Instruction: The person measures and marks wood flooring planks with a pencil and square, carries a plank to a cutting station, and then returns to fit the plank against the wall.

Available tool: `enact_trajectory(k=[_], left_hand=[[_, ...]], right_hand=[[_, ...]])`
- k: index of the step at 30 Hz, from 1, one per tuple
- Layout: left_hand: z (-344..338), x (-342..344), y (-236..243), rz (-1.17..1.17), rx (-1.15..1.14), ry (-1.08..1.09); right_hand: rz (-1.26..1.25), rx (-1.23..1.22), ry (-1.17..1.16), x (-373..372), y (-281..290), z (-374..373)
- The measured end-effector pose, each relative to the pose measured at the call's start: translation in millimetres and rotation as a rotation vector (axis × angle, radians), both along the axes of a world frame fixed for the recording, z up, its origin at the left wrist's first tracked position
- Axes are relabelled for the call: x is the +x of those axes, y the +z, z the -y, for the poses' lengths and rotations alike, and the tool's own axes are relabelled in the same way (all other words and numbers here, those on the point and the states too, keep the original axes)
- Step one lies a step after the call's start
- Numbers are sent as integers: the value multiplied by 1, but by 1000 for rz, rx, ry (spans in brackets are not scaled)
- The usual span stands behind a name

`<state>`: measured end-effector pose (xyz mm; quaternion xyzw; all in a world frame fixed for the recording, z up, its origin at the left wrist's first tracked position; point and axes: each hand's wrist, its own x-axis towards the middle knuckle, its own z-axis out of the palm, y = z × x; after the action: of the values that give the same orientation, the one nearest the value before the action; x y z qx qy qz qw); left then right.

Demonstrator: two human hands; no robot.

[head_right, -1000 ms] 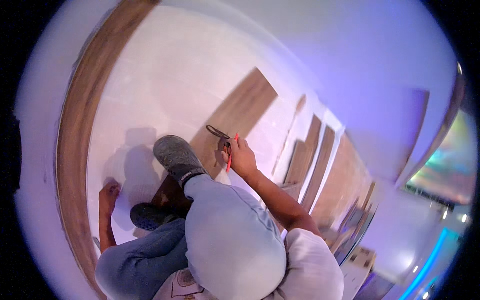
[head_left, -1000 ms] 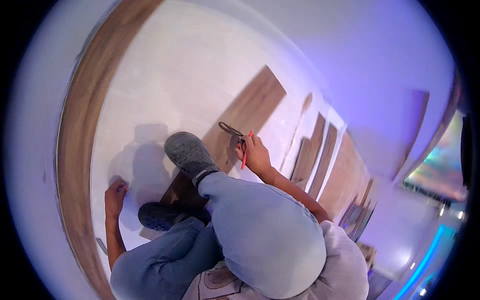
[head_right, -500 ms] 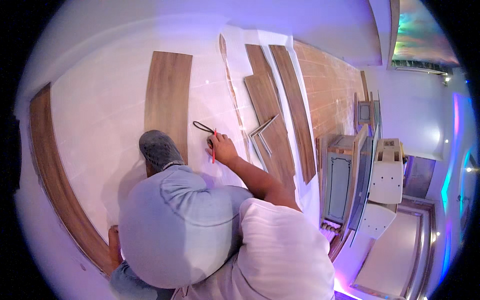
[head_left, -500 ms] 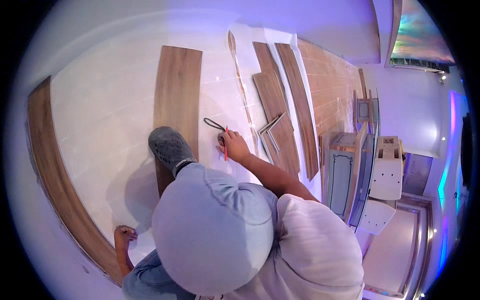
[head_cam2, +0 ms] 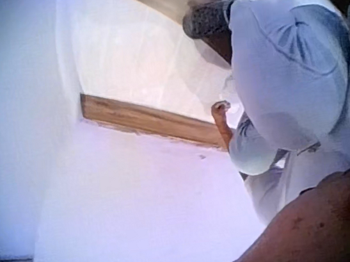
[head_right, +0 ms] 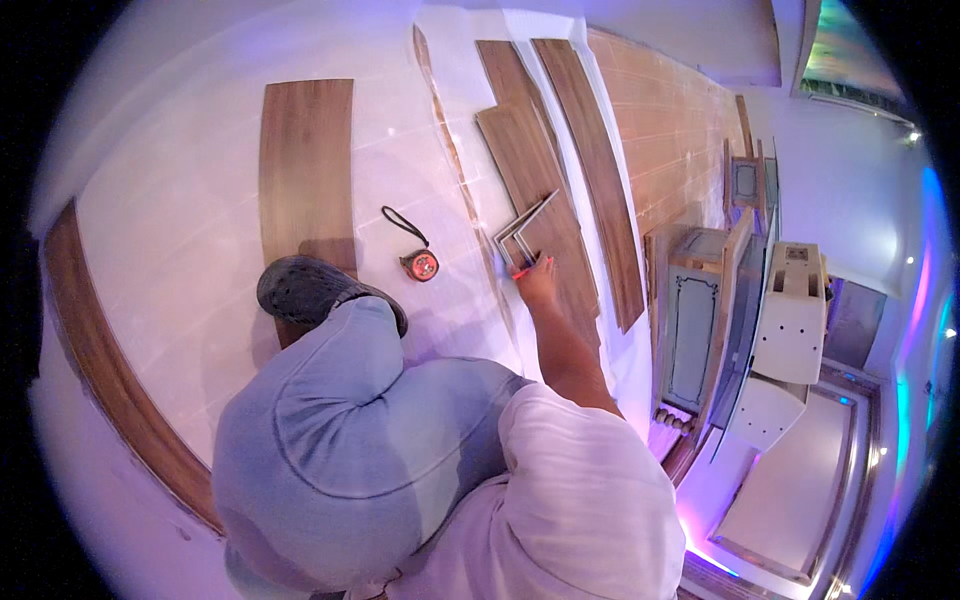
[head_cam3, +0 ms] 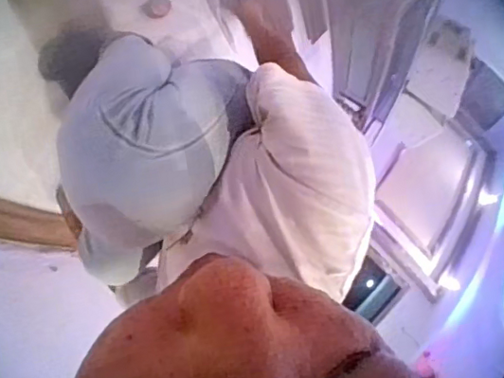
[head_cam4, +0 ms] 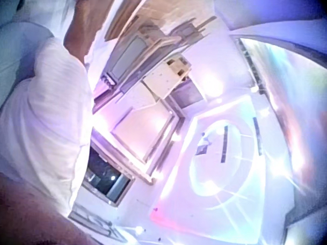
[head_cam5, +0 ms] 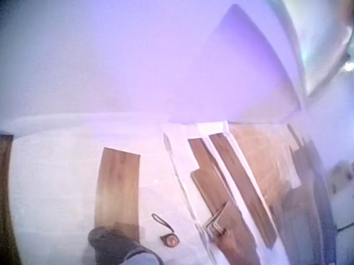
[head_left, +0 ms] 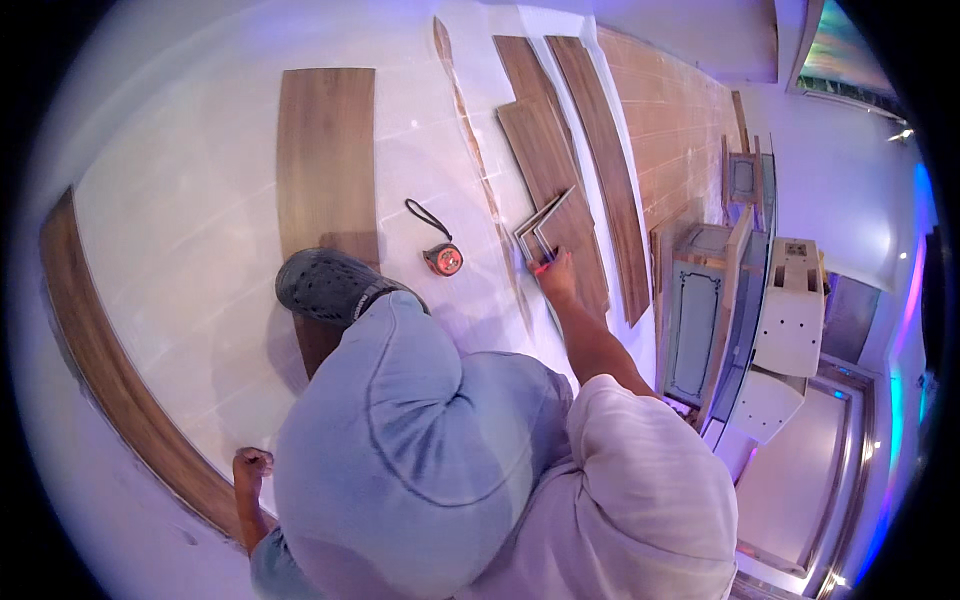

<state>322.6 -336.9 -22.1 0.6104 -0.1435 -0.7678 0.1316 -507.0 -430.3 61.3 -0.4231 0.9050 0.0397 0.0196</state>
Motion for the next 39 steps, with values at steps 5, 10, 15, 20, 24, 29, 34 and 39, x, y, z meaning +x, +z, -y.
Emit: enact_trajectory(k=[5,10,15,20,24,29,34,39], left_hand=[[26,-20,45,245,-52,-195],[38,-40,40,234,-87,-291],[46,-28,44,270,-105,-327],[44,-24,35,242,-96,-367],[36,-9,42,261,-106,-347],[25,-3,42,265,-116,-333],[9,5,25,254,-176,-323],[0,-4,14,153,-219,-301]], right_hand=[[409,-263,-261,8,8,7],[261,-197,-689,-26,-4,-54],[201,-98,-515,28,-5,-58],[-164,129,-228,-1,-33,-102],[-225,180,-172,3,-39,-74],[-159,131,-188,14,-40,-75],[-66,299,-84,10,-15,-79],[-48,332,39,-27,42,-92]])
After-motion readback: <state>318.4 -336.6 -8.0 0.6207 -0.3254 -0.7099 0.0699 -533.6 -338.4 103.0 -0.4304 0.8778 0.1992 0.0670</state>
